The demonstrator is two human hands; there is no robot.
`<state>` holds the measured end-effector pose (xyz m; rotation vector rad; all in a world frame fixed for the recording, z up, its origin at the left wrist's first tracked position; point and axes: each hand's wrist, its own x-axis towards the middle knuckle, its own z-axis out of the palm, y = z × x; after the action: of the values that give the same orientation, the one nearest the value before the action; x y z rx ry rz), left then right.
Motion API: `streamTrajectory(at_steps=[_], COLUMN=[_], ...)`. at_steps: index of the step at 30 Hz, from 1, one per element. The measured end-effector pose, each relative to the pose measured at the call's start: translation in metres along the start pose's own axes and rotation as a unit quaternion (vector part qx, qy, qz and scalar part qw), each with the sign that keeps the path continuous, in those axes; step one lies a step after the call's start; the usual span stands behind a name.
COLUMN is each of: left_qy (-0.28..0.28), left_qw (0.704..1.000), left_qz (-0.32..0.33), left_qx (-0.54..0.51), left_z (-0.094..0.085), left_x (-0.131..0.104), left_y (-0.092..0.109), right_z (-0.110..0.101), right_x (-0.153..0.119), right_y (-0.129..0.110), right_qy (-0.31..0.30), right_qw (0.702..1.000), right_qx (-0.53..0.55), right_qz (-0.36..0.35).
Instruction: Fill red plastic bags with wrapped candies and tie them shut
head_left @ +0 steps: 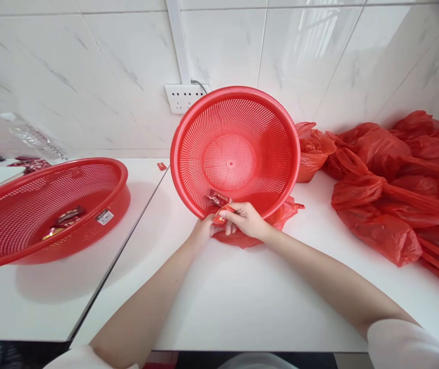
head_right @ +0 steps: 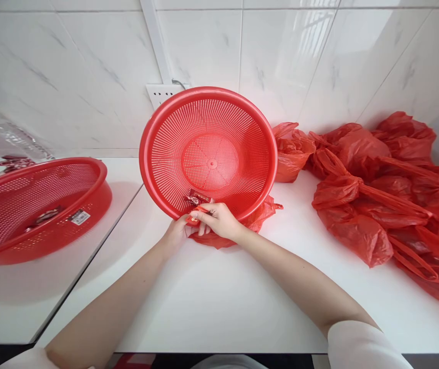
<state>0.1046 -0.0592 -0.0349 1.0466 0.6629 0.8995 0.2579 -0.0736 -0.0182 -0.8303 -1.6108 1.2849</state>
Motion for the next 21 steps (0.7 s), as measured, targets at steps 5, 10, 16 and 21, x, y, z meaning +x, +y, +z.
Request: streamTrajectory(at_steps=[5,10,16,21], left_qy=[0.006,0.055,0.05,0.033], left_qw=[1.0,0.998,0.998,0.999], left_qz=[0.011,-0.003,0.005,0.0], left_qx=[-0.016,-0.031,-0.048,-0.022], left_z=[0.003,0.005,0.003,0.005], left_x=[0.0,-0.001,-0.001,-0.002], left_y=[0.003,0.002,0.001,0.004], right_z=[-0.003,-0.005,-0.005,-0.002], right_x=[0.006,0.008,0.005,-0.001], right_y=[-0.004,-0.005,-0.006,-0.013], right_qy=[0.057,0.091,0.05,0.072], right_qw=[0.992,0.988,0.996,0.995], right_qx=[0.108,0.122,0.073,-0.05], right_qz=[0.017,-0.003,-0.001,-0.055])
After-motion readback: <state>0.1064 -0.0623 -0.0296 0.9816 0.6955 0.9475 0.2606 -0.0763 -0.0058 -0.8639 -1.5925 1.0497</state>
